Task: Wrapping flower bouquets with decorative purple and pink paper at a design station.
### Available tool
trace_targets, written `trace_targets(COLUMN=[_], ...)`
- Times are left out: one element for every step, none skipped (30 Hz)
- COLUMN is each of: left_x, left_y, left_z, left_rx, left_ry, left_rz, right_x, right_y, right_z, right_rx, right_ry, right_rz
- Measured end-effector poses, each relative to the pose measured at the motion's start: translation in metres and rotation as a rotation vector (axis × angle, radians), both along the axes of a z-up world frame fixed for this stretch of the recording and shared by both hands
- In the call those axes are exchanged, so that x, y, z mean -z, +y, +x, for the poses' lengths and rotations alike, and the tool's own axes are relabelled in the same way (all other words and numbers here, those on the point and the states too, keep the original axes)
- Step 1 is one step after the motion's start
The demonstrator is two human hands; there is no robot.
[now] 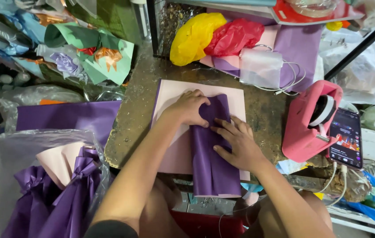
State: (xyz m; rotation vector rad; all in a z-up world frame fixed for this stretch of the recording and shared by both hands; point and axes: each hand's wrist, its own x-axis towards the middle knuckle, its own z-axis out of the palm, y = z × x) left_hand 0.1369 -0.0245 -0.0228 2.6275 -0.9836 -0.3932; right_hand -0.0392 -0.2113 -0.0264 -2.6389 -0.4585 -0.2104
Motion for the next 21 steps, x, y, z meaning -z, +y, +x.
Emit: trace_targets(left_x=[0.001,0.003,0.006,0.002,-0.002,-0.006,-0.009,-0.011,-0.014,-0.017,-0.017,-0.016,-0.021,-0.025,-0.031,-0.034,-0.038,-0.042,-0.039,-0.037,-0.035], left_y=[-0.003,-0.006,-0.007,-0.009,-0.010,-0.010,-0.010,-0.010,-0.015,-0.012,-0.010,-0.008,-0.009,-0.009,-0.008,-0.011,-0.013,-0.016,-0.016,-0.017,-0.016], left_z=[0.004,0.007,0.008,0.005,0.002,-0.001,-0.004,-0.007,-0.009,-0.006,-0.006,-0.006,-0.007,-0.009,-0.009,-0.010,-0.011,-0.012,-0.010,-0.008,-0.005], left_rx=[0.007,-0.004,-0.015,-0.008,-0.020,-0.032,-0.016,-0.036,-0.052,-0.032,-0.041,-0.050,-0.035,-0.049,-0.064,-0.050,-0.055,-0.060,-0.050,-0.051,-0.058], left_ry=[-0.003,-0.014,-0.020,-0.020,-0.016,-0.013,-0.022,-0.011,-0.002,-0.015,0.022,0.060,0.064,0.085,0.104,0.104,0.089,0.074,0.073,0.072,0.072], left_rz=[0.000,0.036,0.074,0.077,0.068,0.058,0.061,0.117,0.163,0.157,0.115,0.074,0.069,0.076,0.088,0.088,0.158,0.228,0.225,0.233,0.239], right_x=[0.001,0.002,0.005,0.001,-0.002,-0.006,0.001,0.008,0.013,-0.006,-0.025,-0.043,-0.036,-0.029,-0.021,-0.027,-0.034,-0.041,-0.049,-0.058,-0.068], right_y=[-0.002,-0.004,-0.005,-0.017,-0.028,-0.039,-0.064,-0.089,-0.118,-0.118,-0.118,-0.117,-0.140,-0.164,-0.186,-0.185,-0.184,-0.183,-0.173,-0.163,-0.153], right_z=[0.003,0.006,0.006,0.003,-0.001,-0.005,-0.016,-0.027,-0.040,-0.053,-0.069,-0.085,-0.088,-0.091,-0.093,-0.096,-0.098,-0.100,-0.097,-0.093,-0.087], right_rx=[0.007,-0.079,-0.163,-0.155,-0.113,-0.069,-0.053,0.224,0.501,0.515,0.699,0.882,0.893,0.957,1.016,1.028,1.059,1.063,1.072,1.042,1.004], right_ry=[-0.003,-0.204,-0.401,-0.401,-0.607,-0.814,-0.826,-0.841,-0.854,-0.872,-0.945,-1.017,-1.022,-0.924,-0.820,-0.828,-0.519,-0.212,-0.216,-0.117,-0.017], right_rz=[0.000,0.107,0.216,0.218,0.258,0.295,0.291,0.369,0.438,0.427,0.555,0.684,0.670,0.823,0.980,0.975,0.721,0.464,0.461,0.416,0.371])
